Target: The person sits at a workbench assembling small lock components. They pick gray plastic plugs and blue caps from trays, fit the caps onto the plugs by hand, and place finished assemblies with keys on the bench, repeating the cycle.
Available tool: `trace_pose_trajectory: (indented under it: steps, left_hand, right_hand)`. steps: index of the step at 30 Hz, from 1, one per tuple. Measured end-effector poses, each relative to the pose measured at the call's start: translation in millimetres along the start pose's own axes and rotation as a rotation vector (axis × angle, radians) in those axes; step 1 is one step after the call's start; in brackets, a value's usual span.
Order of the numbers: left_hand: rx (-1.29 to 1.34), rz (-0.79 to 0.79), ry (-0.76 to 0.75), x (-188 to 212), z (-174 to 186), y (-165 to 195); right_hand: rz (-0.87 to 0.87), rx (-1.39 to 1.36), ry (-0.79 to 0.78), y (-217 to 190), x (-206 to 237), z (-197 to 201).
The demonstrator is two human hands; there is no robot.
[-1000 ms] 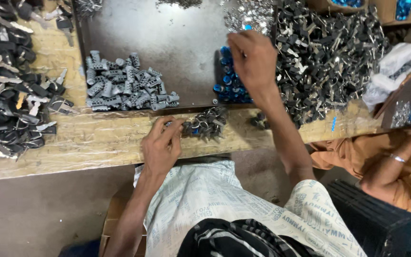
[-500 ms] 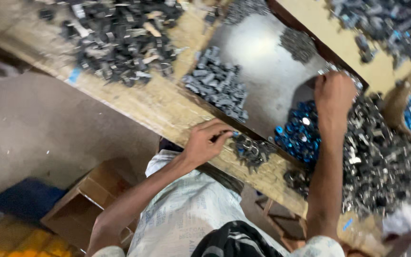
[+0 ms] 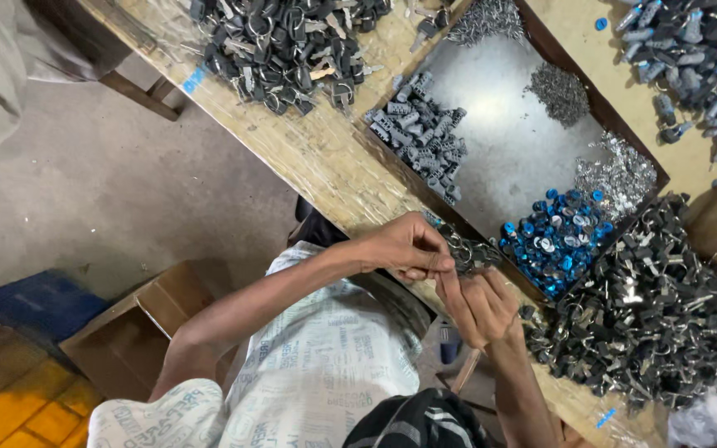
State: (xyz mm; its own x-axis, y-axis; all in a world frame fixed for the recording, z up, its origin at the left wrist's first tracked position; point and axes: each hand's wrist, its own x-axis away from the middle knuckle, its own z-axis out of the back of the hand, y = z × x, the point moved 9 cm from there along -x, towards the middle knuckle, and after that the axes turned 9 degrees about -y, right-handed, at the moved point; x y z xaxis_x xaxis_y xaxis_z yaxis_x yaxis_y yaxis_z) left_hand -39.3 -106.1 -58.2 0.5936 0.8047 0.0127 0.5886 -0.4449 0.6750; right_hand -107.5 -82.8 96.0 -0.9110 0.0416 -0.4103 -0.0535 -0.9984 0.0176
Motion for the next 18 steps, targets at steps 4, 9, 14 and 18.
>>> trace_pose_trajectory:
  steps: [4,9,14,18]
  left_hand:
    - [0.054,-0.054,0.048,8.0,-1.1,1.5]
    - [-0.116,-0.094,0.447,25.2,15.3,3.8]
    - [-0.638,-0.235,0.655,38.7,28.7,41.7]
    - [-0.782,-0.176,0.684,32.7,41.4,45.9]
  right_hand:
    - [-0.365,-0.228,0.089,16.4,5.1,0.3]
    - [-0.794,-0.237,0.085,54.0,43.5,-2.7]
    - [-1.198,-0.429,0.164,141.3,98.2,5.0]
    - [-1.041,-0.387,0.044,196.2,91.5,-16.2]
